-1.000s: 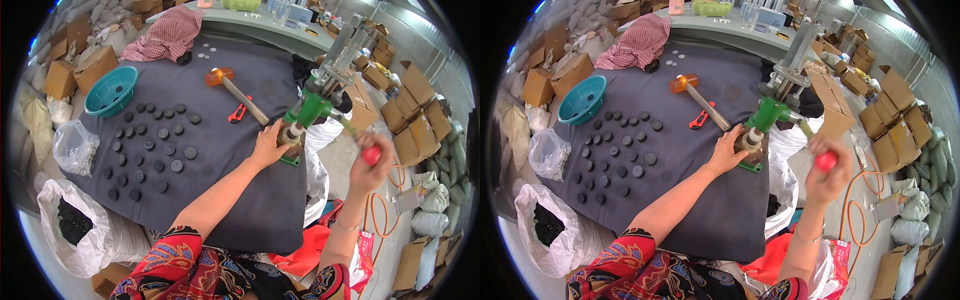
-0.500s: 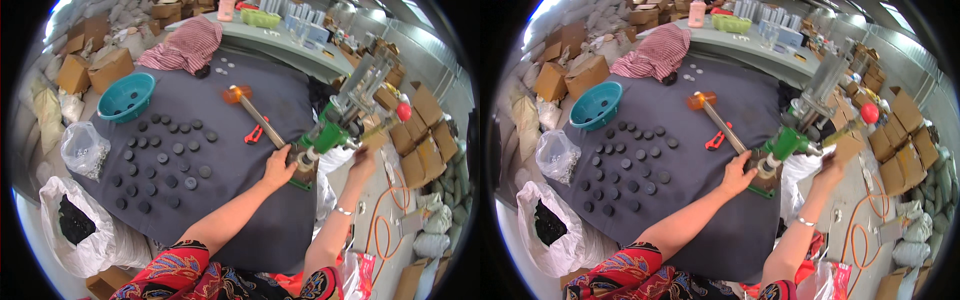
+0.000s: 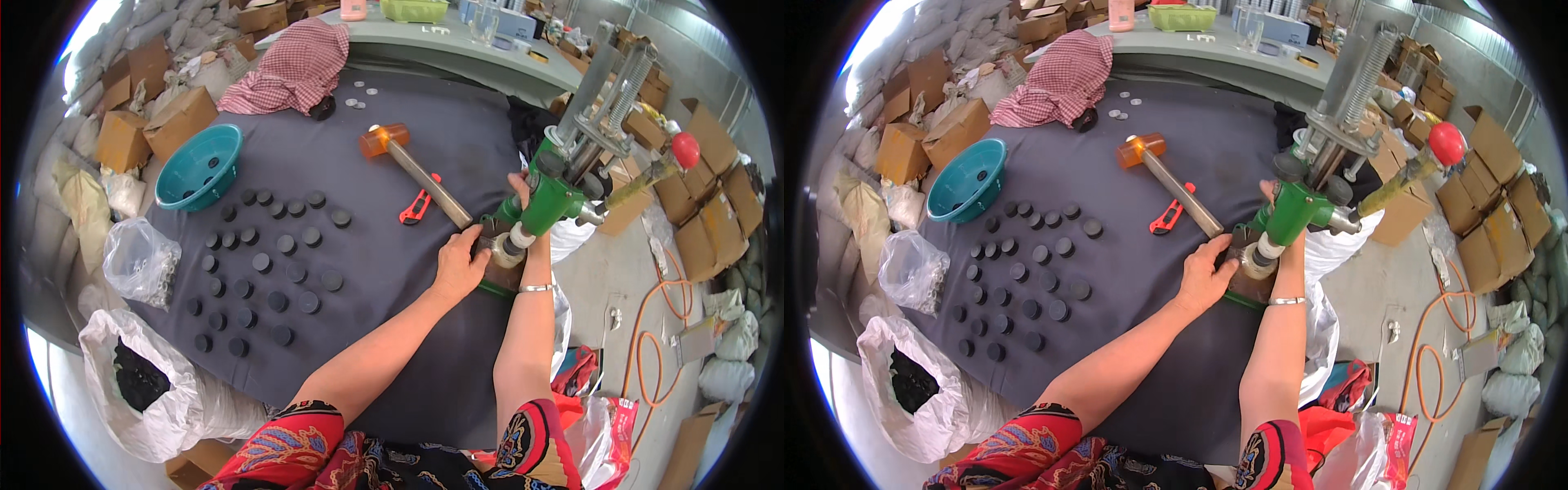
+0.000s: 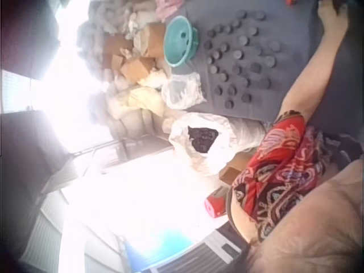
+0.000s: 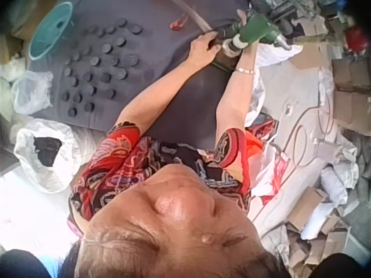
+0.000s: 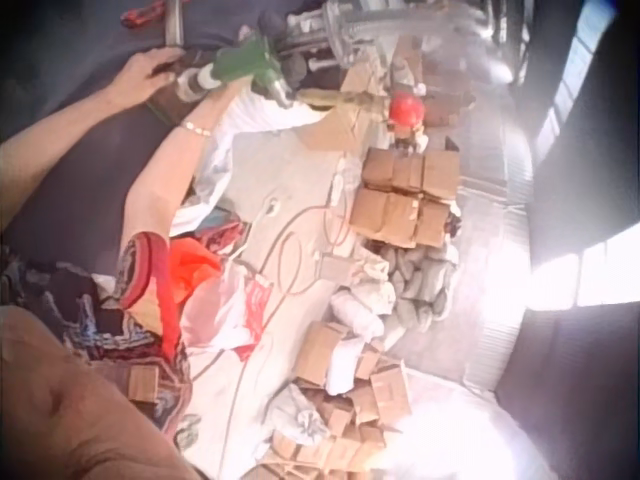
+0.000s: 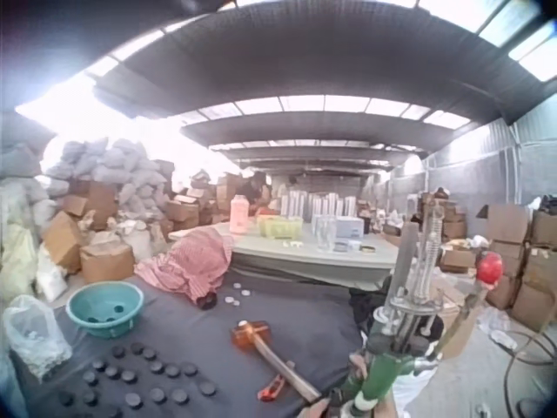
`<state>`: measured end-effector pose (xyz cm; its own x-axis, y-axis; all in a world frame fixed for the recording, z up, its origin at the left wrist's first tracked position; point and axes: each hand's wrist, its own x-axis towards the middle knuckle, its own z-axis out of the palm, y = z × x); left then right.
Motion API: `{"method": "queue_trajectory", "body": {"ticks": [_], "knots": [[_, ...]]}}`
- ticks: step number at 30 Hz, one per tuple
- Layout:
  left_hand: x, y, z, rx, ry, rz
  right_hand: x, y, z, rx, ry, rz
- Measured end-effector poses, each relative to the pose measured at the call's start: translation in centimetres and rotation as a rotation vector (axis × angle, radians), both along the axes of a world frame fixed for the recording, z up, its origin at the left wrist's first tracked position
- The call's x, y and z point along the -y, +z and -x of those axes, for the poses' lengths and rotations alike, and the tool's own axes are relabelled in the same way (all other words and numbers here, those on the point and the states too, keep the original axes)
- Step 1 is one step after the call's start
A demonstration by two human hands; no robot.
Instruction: The person inserts metal bearings into circular plastic caps by hand, arranges the parts on the table, and then presses each assembled component using a manual press tool.
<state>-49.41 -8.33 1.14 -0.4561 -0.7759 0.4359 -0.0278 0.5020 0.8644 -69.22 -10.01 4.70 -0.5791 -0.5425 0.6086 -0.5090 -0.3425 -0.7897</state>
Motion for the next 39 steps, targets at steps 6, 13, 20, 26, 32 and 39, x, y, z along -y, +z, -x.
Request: {"method": "queue_trajectory", "body": {"ticks": [6, 13, 20, 26, 32, 39], "knots": [[0.4, -0.6, 0.5, -0.101, -0.074, -0.154, -0.4, 3.1, -1.9, 0.234, -0.057, -0.13], [0.0, -0.4, 0.0, -0.227, -0.007, -0.185, -1.3, 5.8, -5.2, 0.316, -0.026, 0.056], [-1.0, 1.0, -0.4, -0.224, 0.16, -0.041, -2.1, 5.0, -7.1, 0.226, 0.065, 0.094], [0.1, 1.5, -0.6, -0.041, 0.304, -0.047, -1.8, 3.4, -6.5, 0.215, 0.119, -0.074], [0.1, 0.9, -1.3, 0.079, 0.37, 0.126, -1.2, 2.2, -7.0, -0.01, 0.118, -0.078], [-0.3, 0.9, -1.0, -0.018, 0.359, 0.02, -1.0, 1.2, -5.0, 0.238, 0.163, -0.139]]}}
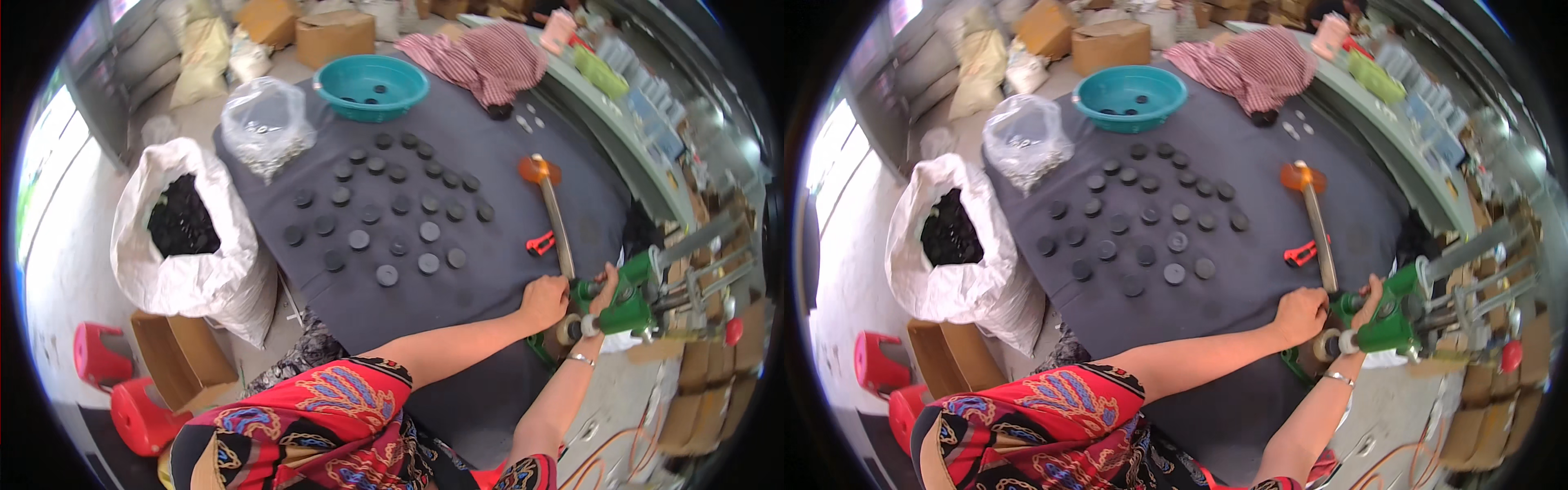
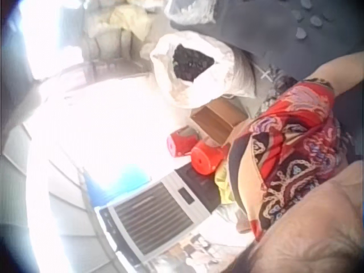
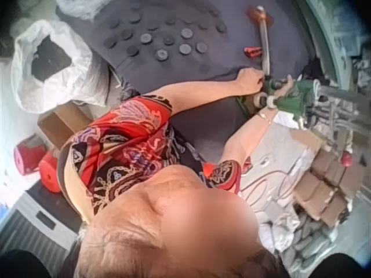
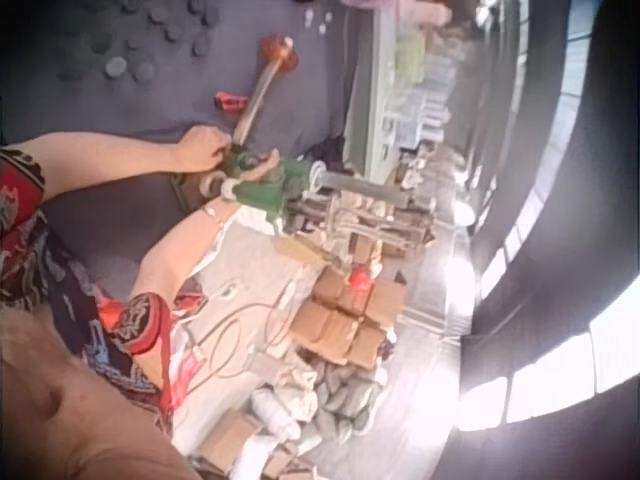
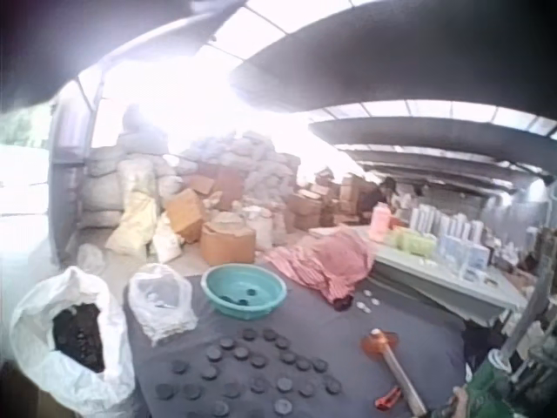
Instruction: The person inserts metal bearings into circular plastic caps by hand, arranges the parts on the table, and then presses each assembled component using a manual press tool.
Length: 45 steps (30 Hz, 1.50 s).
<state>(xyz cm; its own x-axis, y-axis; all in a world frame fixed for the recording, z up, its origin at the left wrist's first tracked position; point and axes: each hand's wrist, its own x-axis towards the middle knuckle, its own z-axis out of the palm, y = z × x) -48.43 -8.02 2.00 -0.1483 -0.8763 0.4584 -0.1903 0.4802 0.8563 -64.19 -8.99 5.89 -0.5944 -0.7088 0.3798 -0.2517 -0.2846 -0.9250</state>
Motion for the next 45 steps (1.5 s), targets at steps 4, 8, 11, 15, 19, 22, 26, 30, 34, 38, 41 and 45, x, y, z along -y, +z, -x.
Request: {"method": "queue_trajectory", "body": {"ticks": [4, 8, 11, 15, 19, 22, 26, 30, 34, 38, 41, 45], "knots": [[0.5, 0.9, -3.0, 0.088, -0.05, -0.078, 0.2, 0.5, -2.7, -0.086, 0.038, 0.009], [-3.0, 5.3, -10.6, 0.191, -0.268, 0.136, -1.1, -1.7, 2.6, -0.069, 0.033, 0.003], [-4.9, 7.4, -22.3, 0.222, -0.177, 0.367, -3.4, -3.3, 3.8, 0.025, 0.045, 0.119], [-6.2, 5.3, -36.1, 0.34, 0.237, 0.475, -9.4, -1.5, 1.6, 0.051, -0.045, -0.087], [-6.2, 2.4, -40.2, 0.469, 0.397, 0.368, -16.0, -2.3, 1.4, 0.071, -0.149, -0.213], [-6.2, 0.8, -40.4, 0.583, 0.414, 0.351, -19.3, 1.0, 0.8, 0.049, -0.17, -0.167], [-5.8, 1.2, -39.5, 0.693, 0.381, 0.31, -23.2, 9.2, -1.8, -0.075, -0.258, 0.001], [-5.6, 1.2, -40.4, 0.58, 0.378, 0.302, -21.9, 15.5, -2.2, -0.104, -0.372, 0.215], [-5.8, 1.8, -38.0, 0.336, 0.336, 0.179, -20.2, 20.8, -2.0, -0.216, -0.402, 0.337], [-6.0, 6.4, -27.9, 0.135, -0.004, 0.256, -18.2, 24.3, -2.6, -0.325, -0.293, 0.294], [-5.5, 7.7, -19.7, 0.099, -0.255, 0.285, -16.7, 25.7, -2.4, -0.429, -0.263, 0.126], [-4.0, 6.1, -10.9, 0.145, -0.429, 0.23, -14.8, 26.9, -1.6, -0.25, -0.152, 0.109]]}}
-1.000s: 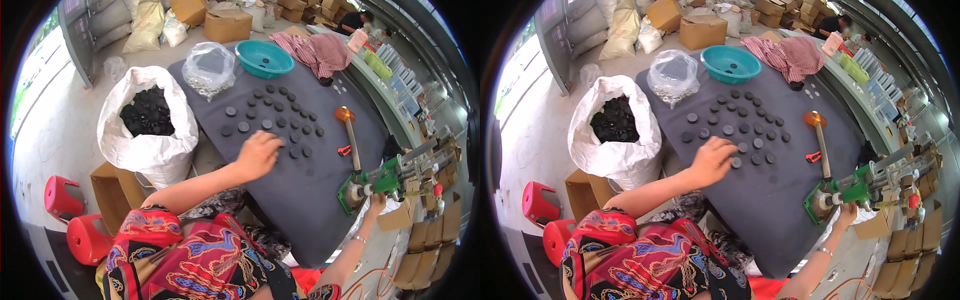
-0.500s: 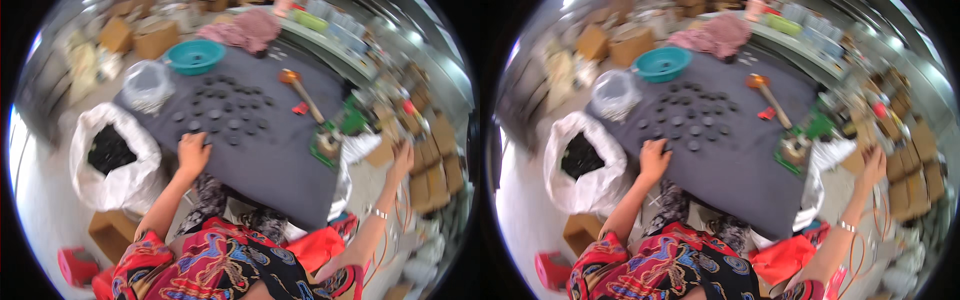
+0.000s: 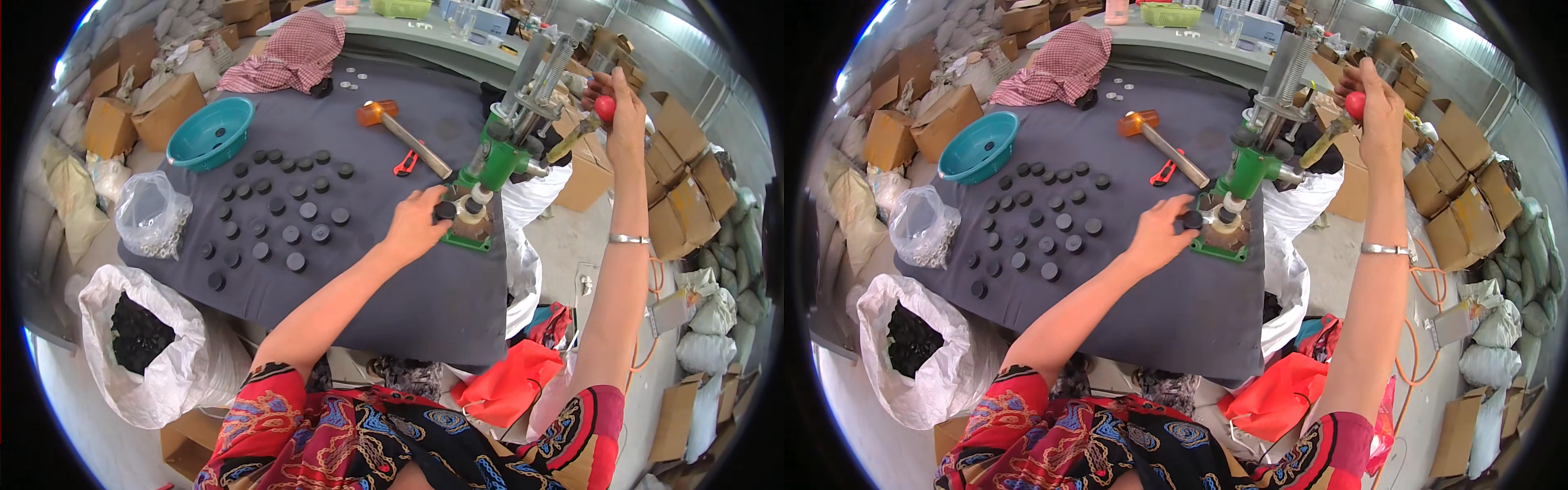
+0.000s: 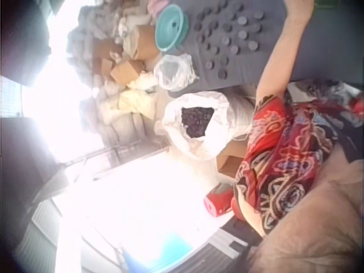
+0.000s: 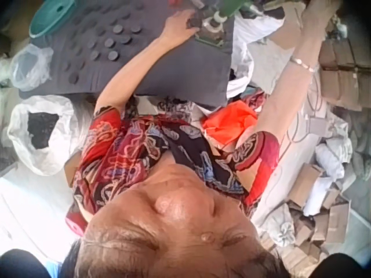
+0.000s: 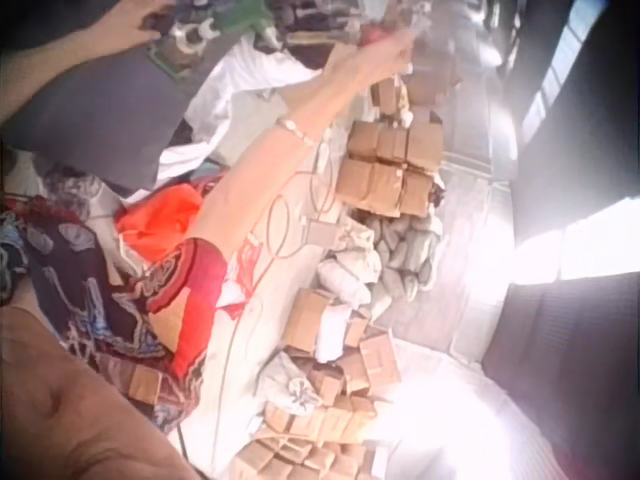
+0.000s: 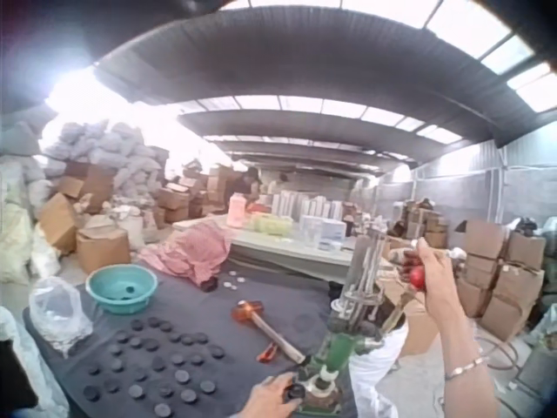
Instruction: The person inserts metal bearings into circular plastic caps by hand, arranges the parts on the table, and then presses each assembled component using a manual press tool.
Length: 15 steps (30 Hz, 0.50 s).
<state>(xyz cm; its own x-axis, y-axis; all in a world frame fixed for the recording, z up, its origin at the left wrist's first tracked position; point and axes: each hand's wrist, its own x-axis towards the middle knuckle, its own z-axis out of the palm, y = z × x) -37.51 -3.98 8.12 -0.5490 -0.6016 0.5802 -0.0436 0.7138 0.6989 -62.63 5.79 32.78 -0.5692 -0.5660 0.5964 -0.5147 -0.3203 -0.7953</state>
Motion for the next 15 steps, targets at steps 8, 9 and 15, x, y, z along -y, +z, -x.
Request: {"method": "queue_trajectory", "body": {"ticks": [8, 9, 15], "knots": [[1.6, -1.9, 5.9, 0.078, -0.023, 0.042, 0.8, 0.4, -0.4, 0.257, 0.208, -0.036], [1.8, -1.9, 6.3, 0.081, -0.028, 0.037, 0.8, 0.3, -0.6, 0.261, 0.203, -0.041], [2.5, -2.5, 8.6, 0.134, -0.078, -0.021, -1.3, -1.0, -2.3, 0.208, 0.174, 0.014]]}}
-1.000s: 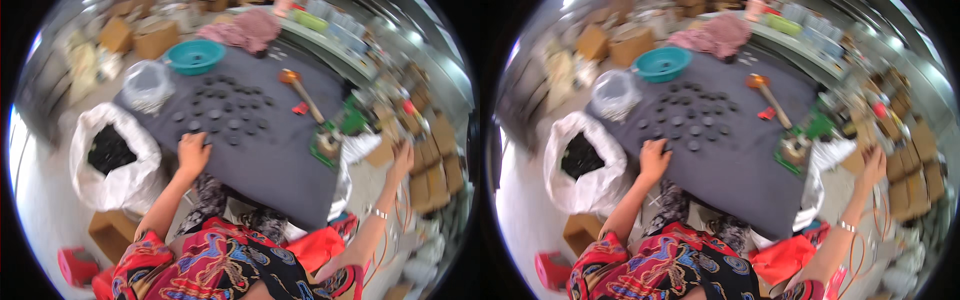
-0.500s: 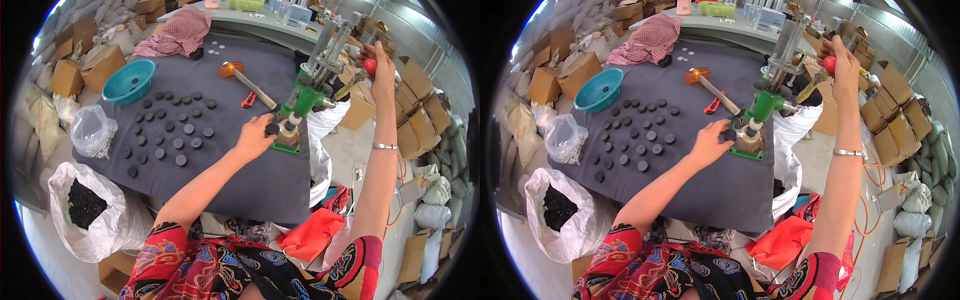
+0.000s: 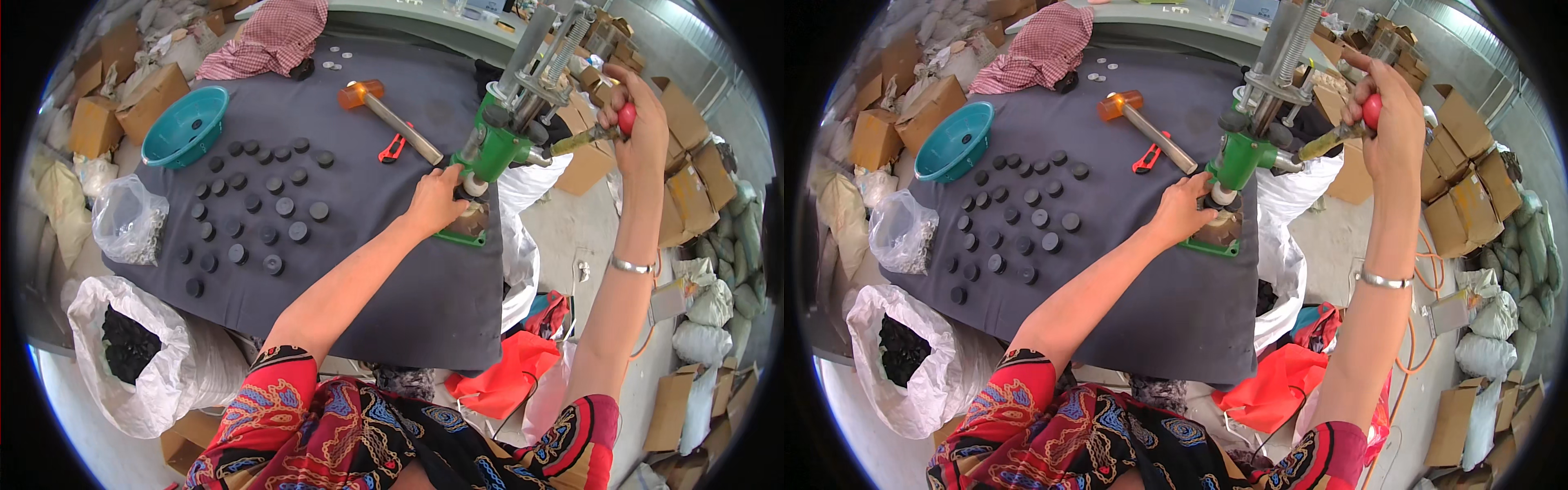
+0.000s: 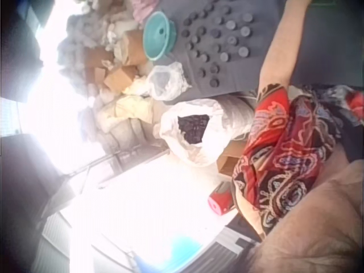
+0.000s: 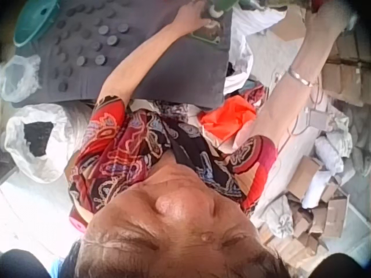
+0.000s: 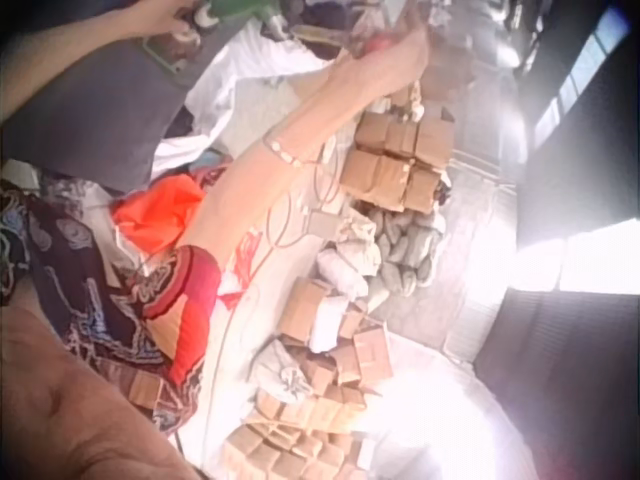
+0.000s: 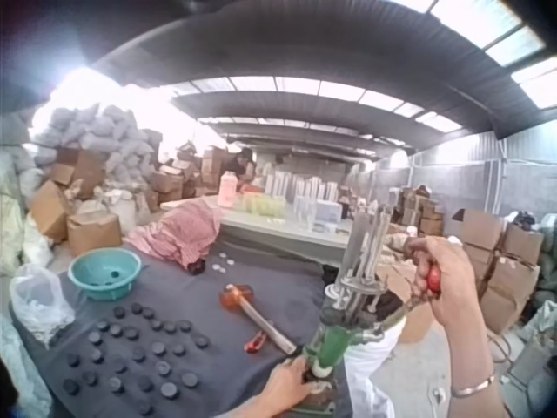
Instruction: The person inserts metal bearings into circular plastic caps by hand, arranges the parts on the table, and then presses each assembled component using a manual press tool.
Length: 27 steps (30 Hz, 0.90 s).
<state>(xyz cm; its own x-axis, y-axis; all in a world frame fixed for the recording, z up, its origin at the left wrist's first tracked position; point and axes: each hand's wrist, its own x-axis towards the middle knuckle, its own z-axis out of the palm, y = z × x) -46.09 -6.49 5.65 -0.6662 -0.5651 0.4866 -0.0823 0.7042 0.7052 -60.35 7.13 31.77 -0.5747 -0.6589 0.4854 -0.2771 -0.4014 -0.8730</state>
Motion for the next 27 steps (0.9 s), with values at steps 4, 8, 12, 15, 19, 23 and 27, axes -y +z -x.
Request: {"method": "queue_trajectory", "body": {"ticks": [4, 8, 12, 15, 19, 23, 27], "knots": [[0.3, -0.7, 0.6, -0.043, 0.015, -0.066, -2.5, -2.4, -2.6, -0.051, 0.018, 0.06], [0.1, -1.1, 1.4, -0.105, -0.047, -0.153, -5.5, -6.1, -4.1, -0.129, 0.036, 0.124], [-0.6, -0.1, -0.8, -0.119, -0.045, -0.257, -7.0, -11.3, -5.8, -0.188, 0.069, 0.23], [-1.3, 1.0, -4.2, -0.109, 0.021, -0.146, -9.2, -19.1, -7.4, -0.39, -0.158, 0.039], [-1.0, 1.0, -10.5, -0.154, 0.175, 0.156, -8.7, -20.0, -7.0, -0.368, -0.076, 0.303], [2.0, -0.1, -18.2, 0.095, 0.469, 0.364, -8.0, -16.0, -5.9, -0.295, -0.037, 0.176], [3.6, -0.4, -21.4, 0.377, 0.519, 0.412, -6.0, -7.6, -6.5, -0.076, 0.01, 0.046]]}}
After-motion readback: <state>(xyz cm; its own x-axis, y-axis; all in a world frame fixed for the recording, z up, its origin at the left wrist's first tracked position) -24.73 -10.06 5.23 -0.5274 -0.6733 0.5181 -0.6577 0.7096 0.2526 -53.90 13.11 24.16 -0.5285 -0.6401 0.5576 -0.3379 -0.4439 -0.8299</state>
